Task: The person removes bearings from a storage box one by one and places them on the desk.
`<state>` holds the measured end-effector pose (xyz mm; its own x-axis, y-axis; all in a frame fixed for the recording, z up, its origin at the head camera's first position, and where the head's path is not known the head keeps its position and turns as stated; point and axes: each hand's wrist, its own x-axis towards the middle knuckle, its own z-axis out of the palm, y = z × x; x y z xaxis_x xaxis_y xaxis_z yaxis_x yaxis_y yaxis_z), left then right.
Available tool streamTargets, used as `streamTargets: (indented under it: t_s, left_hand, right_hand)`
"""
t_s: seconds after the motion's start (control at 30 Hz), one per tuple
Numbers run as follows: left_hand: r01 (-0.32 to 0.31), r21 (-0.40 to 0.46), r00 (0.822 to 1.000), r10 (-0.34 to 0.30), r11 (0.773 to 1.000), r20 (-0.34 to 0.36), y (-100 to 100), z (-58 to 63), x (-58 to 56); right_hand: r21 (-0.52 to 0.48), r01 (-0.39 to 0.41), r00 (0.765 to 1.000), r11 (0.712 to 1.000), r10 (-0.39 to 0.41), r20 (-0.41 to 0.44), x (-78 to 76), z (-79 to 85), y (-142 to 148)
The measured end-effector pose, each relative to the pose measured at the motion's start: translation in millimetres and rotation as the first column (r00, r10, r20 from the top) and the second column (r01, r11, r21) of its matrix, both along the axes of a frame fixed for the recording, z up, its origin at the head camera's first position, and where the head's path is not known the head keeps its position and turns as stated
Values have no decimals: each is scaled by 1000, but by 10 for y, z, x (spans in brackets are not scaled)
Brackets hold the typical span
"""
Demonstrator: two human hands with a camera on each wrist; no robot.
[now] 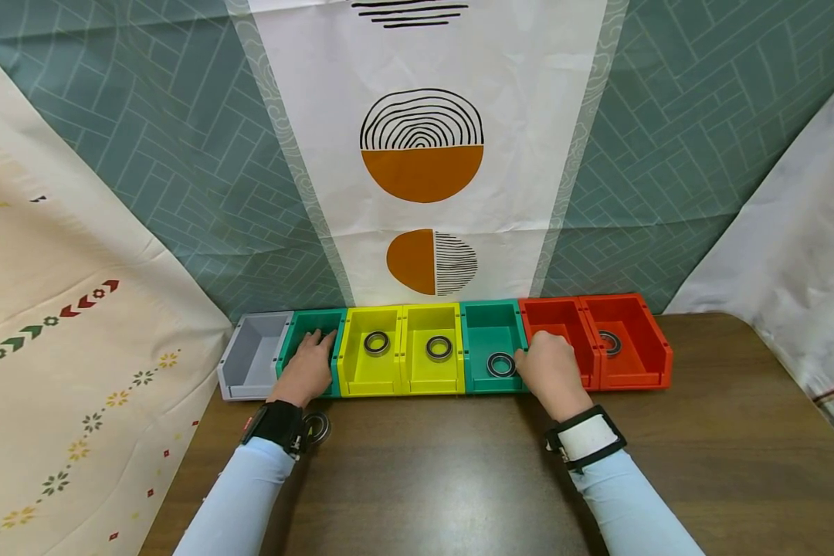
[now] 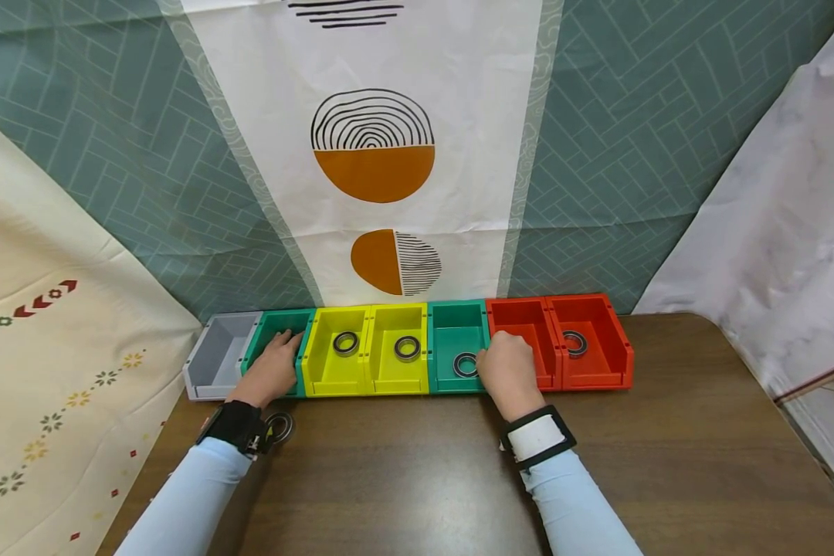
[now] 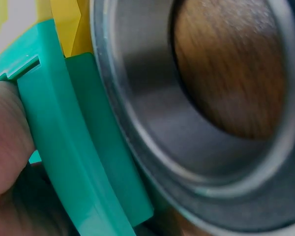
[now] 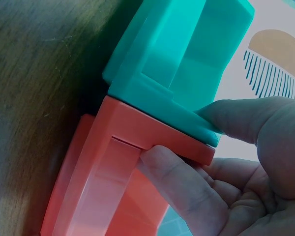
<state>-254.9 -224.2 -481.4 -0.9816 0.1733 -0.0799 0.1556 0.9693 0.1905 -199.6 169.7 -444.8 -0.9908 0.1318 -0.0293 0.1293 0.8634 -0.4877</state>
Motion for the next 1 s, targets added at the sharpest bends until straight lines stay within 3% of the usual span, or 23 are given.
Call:
streamTargets:
  t_s: [0.27,0.57,1.0]
  left_hand:
    - [-3,-55,1000,4,998,10,15,15,5]
    - [0,-55,1000,0,998,-4,35,55,16]
    - [-45,-72,998,48,996,44,63,82,22]
  right_hand:
    - [-11,-5,1000,1000,5,-3,12,2,-2]
    - [-4,-5,1000,1000,5,-22,17,-6,1]
    - [-9,-8,1000,1000,8,-6,3,-14,9]
